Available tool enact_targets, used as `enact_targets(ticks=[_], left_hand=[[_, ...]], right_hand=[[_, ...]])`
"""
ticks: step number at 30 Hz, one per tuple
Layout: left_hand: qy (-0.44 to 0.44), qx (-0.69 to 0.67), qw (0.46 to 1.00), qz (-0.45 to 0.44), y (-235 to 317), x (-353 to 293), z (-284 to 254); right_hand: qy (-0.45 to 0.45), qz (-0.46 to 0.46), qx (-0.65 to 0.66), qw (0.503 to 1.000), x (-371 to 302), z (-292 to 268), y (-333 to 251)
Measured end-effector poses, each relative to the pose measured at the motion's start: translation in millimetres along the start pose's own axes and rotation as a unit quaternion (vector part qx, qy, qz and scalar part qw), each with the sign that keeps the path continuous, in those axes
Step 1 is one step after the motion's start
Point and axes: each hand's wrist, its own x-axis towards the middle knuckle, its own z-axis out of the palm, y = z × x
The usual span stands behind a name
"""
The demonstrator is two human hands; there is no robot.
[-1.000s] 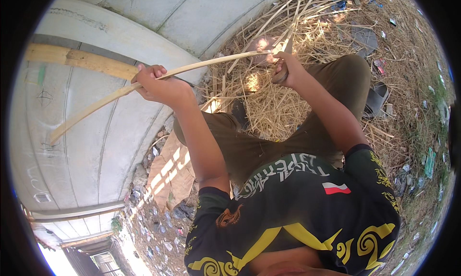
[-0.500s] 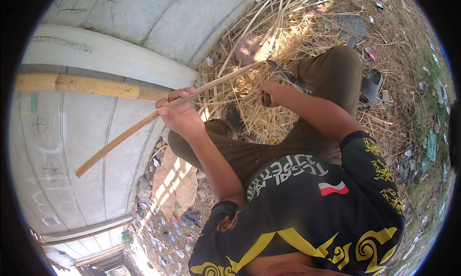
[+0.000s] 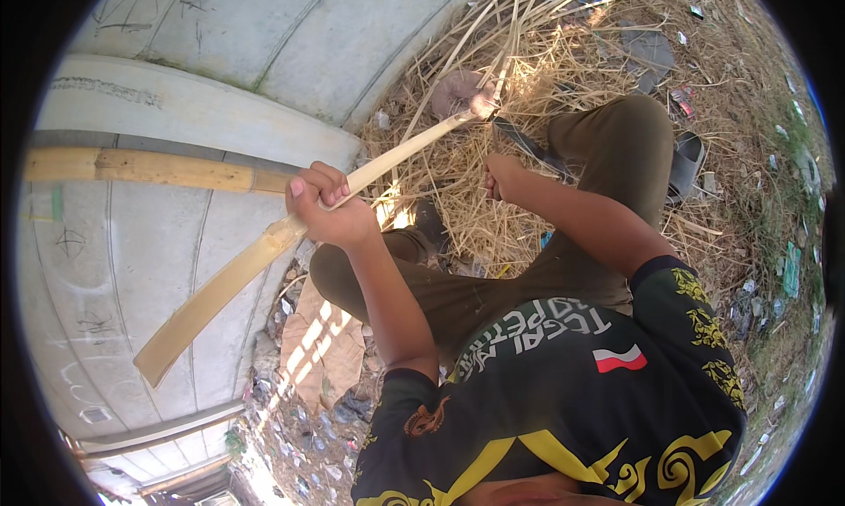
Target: The person sits on the ground and uses a knife to split a long bamboo stick into thin strips. They repeatedly shave and separate the bamboo, accumulating a pile of thin strips on the ground.
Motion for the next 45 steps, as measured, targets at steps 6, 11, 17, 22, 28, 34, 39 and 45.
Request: enact_targets(ticks=[6,11,17,22,28,34,39,45], left_hand=[[-0.026,-0.125,0.992,-0.002,-21.2,-5.7,-5.1],[0.036,-0.083,0.996,0.006,-23.5,2.3,1.8],[0.061,-0.036,0.997,-0.019,-21.3,25.9,14.7],[0.073,-0.025,0.997,-0.032,-25.6,63.3,32.1],[0.026,0.037,0.998,-0.044,-42.0,103.4,60.2],[-0.051,0.059,0.995,-0.06,-65.4,130.5,105.5],[-0.189,0.123,0.961,-0.157,-61.3,128.5,146.9],[-0.14,0.062,0.98,-0.125,-86.5,144.9,157.1]], right_hand=[[-0.034,-0.019,-0.016,0.999,1.7,0.2,4.1],[-0.027,-0.07,-0.116,0.99,17.0,0.4,12.2],[-0.019,-0.32,-0.304,0.897,-4.4,2.9,6.6],[-0.191,-0.269,-0.23,0.916,-40.4,5.7,-6.8],[-0.162,-0.23,-0.195,0.939,-25.4,2.2,-4.0],[-0.04,-0.25,-0.099,0.962,-23.2,7.4,21.3],[-0.066,-0.109,-0.068,0.99,-17.1,-8.5,5.3],[-0.014,-0.308,-0.049,0.95,-28.8,-11.1,4.9]])
